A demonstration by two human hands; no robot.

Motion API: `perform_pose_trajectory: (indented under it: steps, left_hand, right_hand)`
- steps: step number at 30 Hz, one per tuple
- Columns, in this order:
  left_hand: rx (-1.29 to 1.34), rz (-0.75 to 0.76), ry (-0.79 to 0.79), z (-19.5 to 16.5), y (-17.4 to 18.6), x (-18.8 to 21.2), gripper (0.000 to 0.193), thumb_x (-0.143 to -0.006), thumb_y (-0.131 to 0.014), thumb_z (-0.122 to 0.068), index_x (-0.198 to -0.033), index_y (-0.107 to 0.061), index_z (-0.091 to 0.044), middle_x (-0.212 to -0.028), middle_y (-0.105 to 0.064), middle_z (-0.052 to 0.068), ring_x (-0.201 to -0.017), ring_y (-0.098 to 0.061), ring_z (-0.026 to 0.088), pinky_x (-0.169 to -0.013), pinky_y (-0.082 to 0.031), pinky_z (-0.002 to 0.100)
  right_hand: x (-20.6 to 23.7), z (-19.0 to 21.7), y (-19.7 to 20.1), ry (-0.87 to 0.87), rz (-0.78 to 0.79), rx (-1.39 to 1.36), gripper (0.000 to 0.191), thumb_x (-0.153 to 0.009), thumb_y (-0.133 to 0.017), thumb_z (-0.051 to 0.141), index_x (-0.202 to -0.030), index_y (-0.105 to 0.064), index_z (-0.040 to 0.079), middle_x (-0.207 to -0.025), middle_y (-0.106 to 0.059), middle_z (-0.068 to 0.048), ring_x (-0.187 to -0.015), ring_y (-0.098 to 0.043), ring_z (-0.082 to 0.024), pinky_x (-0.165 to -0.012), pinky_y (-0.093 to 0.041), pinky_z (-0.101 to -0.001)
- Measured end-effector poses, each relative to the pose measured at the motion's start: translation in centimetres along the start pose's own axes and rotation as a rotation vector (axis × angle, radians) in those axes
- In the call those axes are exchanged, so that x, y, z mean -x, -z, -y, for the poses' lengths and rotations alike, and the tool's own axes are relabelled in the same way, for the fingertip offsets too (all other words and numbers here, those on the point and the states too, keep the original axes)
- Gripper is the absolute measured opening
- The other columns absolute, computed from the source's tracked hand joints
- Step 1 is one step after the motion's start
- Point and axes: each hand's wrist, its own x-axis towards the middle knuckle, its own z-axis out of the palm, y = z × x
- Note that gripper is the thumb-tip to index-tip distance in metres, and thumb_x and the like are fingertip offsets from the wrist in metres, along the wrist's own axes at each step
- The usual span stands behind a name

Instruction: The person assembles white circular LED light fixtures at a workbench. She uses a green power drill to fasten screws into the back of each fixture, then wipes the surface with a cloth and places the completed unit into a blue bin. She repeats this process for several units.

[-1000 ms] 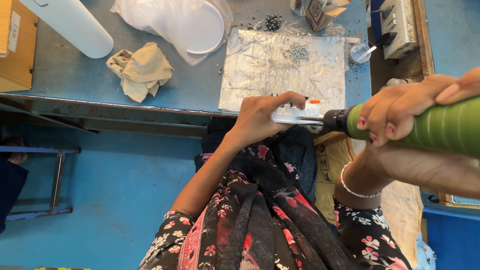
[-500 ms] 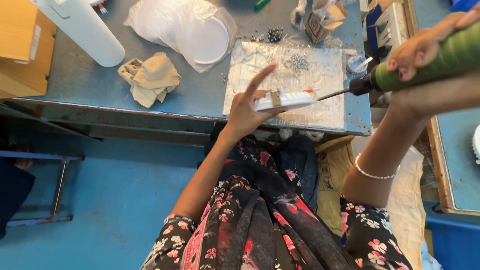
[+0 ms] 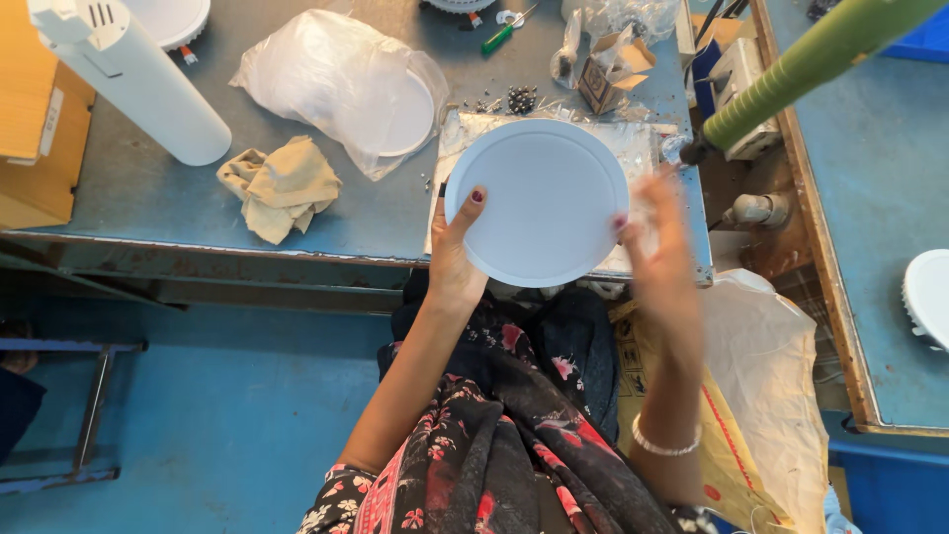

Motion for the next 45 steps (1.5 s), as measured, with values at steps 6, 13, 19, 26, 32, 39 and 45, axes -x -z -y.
perform_pose_trajectory:
  steps: [6,13,19,26,32,39,45]
  left_hand:
    - [-0.432,-0.008,-0.197,1.2,-0.6,1.1,0.090,-0.091,-0.082,-0.025,-0.155,-0.020,-0.012,-0.148,-0.049,0.013,-0.139,-0.048,0.023,-0.119,-0.036,0.043]
    - [-1.562,0.587,-0.805,-1.2,-2.0,2.1,0.098,-0.084,-0.085,-0.017,-0.156,-0.018,-0.018,-0.137,-0.065,0.013,-0.119,-0.067,0.028,-0.122,-0.035,0.057]
    - [-1.752,0.749,-0.314,-2.7,-3.8,0.8,0.114,-0.076,-0.088,-0.018,-0.163,-0.014,-0.020,-0.094,-0.074,0.011,-0.090,-0.073,0.033,-0.078,-0.054,0.043]
    - [-1.609,0.722,-0.502,-2.6,-2.7,1.1,0.095,-0.082,-0.086,-0.023,-0.152,-0.022,-0.014,-0.106,-0.076,0.010,-0.088,-0.073,0.034,-0.072,-0.056,0.043]
    - [-1.629,0.714,-0.511,-2.7,-2.1,1.7,0.068,-0.084,-0.082,-0.019,-0.130,-0.032,-0.008,-0.103,-0.075,0.011,-0.088,-0.073,0.035,-0.069,-0.054,0.043]
    - [-1.629,0.747,-0.446,-3.0,-2.5,1.3,0.064,-0.086,-0.079,-0.017,-0.128,-0.032,-0.009,-0.096,-0.074,0.009,-0.087,-0.072,0.035,-0.068,-0.053,0.043]
    - [-1.629,0.858,-0.502,-3.3,-3.3,1.6,0.054,-0.078,-0.076,-0.009,-0.121,-0.044,-0.012,-0.095,-0.071,0.008,-0.087,-0.072,0.033,-0.068,-0.053,0.042]
  right_hand:
    - [1.3,2.4,-1.4,-0.105,0.021,-0.450,0.040,-0.101,-0.070,0.015,-0.137,-0.061,0.000,-0.123,-0.071,-0.010,-0.116,-0.066,-0.021,-0.105,-0.051,-0.0327]
    - [0.3,5.9,-0.9,0.343,0.210,0.410,0.050,-0.078,-0.075,0.002,-0.127,-0.065,0.002,-0.121,-0.070,-0.016,-0.109,-0.066,-0.036,-0.096,-0.052,-0.0437]
    - [-0.2,5.9,-1.4,0.496,0.284,0.345,0.052,-0.078,-0.077,0.005,-0.128,-0.065,0.001,-0.125,-0.068,-0.015,-0.112,-0.066,-0.036,-0.099,-0.052,-0.0434]
    - [0.2,3.3,-1.7,0.313,0.229,-0.069,0.021,-0.097,-0.071,0.005,-0.118,-0.072,0.008,-0.120,-0.074,-0.013,-0.111,-0.073,-0.025,-0.096,-0.056,-0.0345]
    - [0.2,3.1,-1.6,0.146,0.277,-0.194,0.034,-0.087,-0.076,0.013,-0.117,-0.066,0.001,-0.110,-0.073,-0.011,-0.102,-0.071,-0.024,-0.089,-0.054,-0.0339]
    - [0.3,5.0,-1.4,0.375,0.222,0.060,0.028,-0.090,-0.074,0.019,-0.112,-0.070,0.001,-0.102,-0.067,-0.016,-0.090,-0.068,-0.032,-0.077,-0.053,-0.0373]
    - [-0.5,4.7,-2.9,0.140,0.182,0.065,0.028,-0.110,-0.053,0.018,-0.094,-0.064,-0.001,-0.081,-0.062,-0.015,-0.071,-0.062,-0.030,-0.065,-0.046,-0.0382]
